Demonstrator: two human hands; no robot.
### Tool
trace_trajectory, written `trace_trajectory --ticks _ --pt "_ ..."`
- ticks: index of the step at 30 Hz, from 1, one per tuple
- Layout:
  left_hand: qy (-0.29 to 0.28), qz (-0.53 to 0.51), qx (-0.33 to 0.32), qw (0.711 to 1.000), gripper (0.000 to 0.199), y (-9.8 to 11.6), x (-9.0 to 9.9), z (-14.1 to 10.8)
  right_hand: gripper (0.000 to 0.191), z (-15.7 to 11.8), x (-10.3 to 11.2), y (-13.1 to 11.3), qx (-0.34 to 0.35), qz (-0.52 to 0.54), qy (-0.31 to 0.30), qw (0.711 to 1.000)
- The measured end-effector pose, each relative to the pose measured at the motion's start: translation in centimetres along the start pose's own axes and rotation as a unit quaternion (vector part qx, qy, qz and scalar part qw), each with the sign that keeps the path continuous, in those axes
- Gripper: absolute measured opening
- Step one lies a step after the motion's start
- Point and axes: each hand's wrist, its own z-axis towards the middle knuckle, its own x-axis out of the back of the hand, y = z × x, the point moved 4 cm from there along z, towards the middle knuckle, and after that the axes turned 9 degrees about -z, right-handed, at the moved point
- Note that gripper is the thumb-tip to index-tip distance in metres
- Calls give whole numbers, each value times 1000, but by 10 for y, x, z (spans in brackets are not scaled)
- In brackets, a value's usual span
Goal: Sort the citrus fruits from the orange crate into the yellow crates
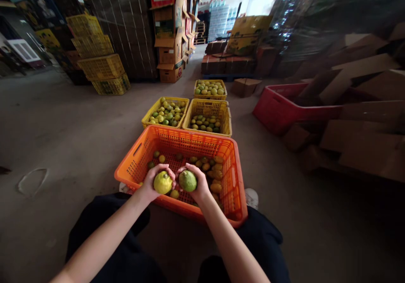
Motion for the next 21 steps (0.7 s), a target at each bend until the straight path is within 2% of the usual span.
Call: trace_trajectory --ticks 11,21 --pt "13 1 -3 1000 31 1 -2 -2 24 -2 -4 -3 11 8 -8 1000" --pt "35 -12 4 999 29 0 -1 -2 21 0 2 1 0 30 4 1000"
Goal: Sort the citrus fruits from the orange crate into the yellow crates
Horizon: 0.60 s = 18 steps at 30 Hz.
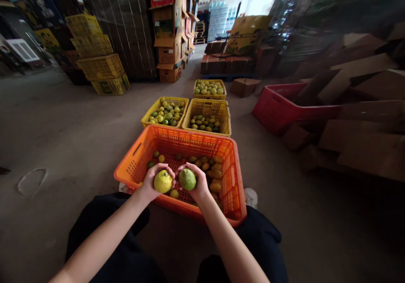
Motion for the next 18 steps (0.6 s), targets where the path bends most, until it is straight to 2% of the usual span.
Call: trace_trajectory --ticks 5,11,18 --pt "13 -37 10 999 26 0 0 0 20 0 1 -1 4 9 -3 1000" --pt "48 -153 44 986 17 -1 8 5 18 4 3 -3 24 52 33 998" --pt "28 -220 12 975 37 1 10 7 23 5 9 -6 17 95 47 994"
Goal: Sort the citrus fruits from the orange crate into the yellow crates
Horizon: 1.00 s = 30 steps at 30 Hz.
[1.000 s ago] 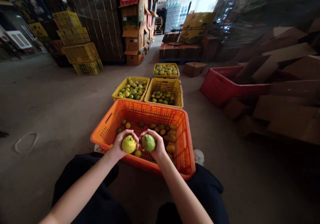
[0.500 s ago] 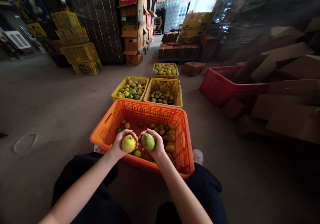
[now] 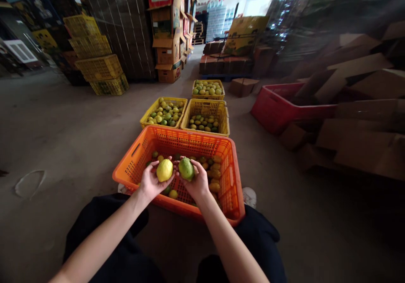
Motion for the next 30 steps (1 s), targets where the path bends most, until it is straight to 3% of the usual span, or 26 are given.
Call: trace_trajectory --ticks 9,21,30 --pt "28 -58 -6 998 33 2 3 0 18 2 7 -1 -21 -6 33 999" --pt "53 -47 -19 997 24 2 7 4 14 5 10 2 -17 -8 51 999" --pt "53 -30 6 998 23 -1 5 2 15 2 5 3 -38 -16 39 998"
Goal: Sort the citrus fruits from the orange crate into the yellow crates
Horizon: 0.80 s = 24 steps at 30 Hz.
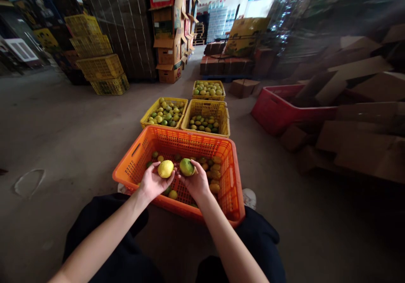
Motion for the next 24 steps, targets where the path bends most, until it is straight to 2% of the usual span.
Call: trace_trajectory --ticks 5,12,24 --pt "-4 12 2 1000 23 0 1 0 14 1 1 0 -5 -10 5 1000" --pt "-19 13 10 1000 27 -1 0 0 23 0 1 0 8 -7 37 999" --pt "-20 15 20 1000 28 -3 3 3 16 -1 0 0 -5 15 61 998"
